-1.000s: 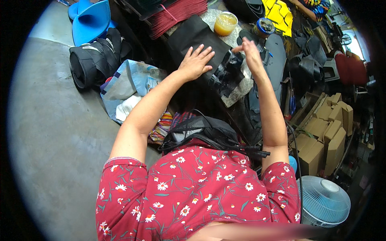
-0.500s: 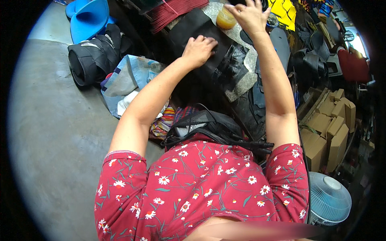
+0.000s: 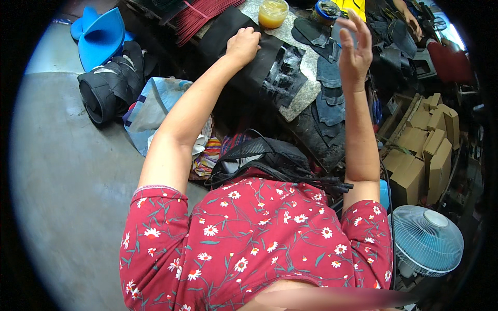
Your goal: The person handles black leather pieces on a workbench, aligns and presses them together, and applies a substance from a small container to the edges. The person then places the assembled pieces onto a larger leather sheet and smooths them down.
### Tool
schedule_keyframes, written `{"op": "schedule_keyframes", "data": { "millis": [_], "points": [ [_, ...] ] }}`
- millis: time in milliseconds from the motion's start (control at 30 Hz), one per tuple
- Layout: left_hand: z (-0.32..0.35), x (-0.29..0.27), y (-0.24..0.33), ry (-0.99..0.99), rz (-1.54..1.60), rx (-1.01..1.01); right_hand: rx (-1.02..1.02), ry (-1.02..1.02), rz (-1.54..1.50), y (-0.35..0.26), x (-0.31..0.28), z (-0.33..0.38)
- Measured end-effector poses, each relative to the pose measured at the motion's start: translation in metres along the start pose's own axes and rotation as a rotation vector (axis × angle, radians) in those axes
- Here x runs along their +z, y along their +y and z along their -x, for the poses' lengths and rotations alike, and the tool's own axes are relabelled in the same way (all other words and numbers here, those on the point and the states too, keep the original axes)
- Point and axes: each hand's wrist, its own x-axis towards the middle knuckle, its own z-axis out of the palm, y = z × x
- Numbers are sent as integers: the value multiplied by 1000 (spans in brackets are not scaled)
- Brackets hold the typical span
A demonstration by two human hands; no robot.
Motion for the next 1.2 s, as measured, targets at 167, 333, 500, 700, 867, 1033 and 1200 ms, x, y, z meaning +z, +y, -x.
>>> {"op": "schedule_keyframes", "data": {
  "millis": [167,333,500,700,867,1033,1200],
  "points": [
    [3,4,-2,50,57,5,596,-268,297,12,-2,62],
    [18,1,3,245,239,20,698,-472,287,8,12,108],
    [29,-17,28,514,269,52,726,-350,-99,-9,4,119],
    [1,-39,71,757,302,117,798,-70,-255,-3,-35,91],
    [-12,-39,93,688,443,169,554,38,101,40,-34,86],
    [-7,-29,83,708,475,142,480,15,241,62,-16,98],
    [1,-16,66,653,481,160,613,-8,1,65,-18,89]
  ]
}}
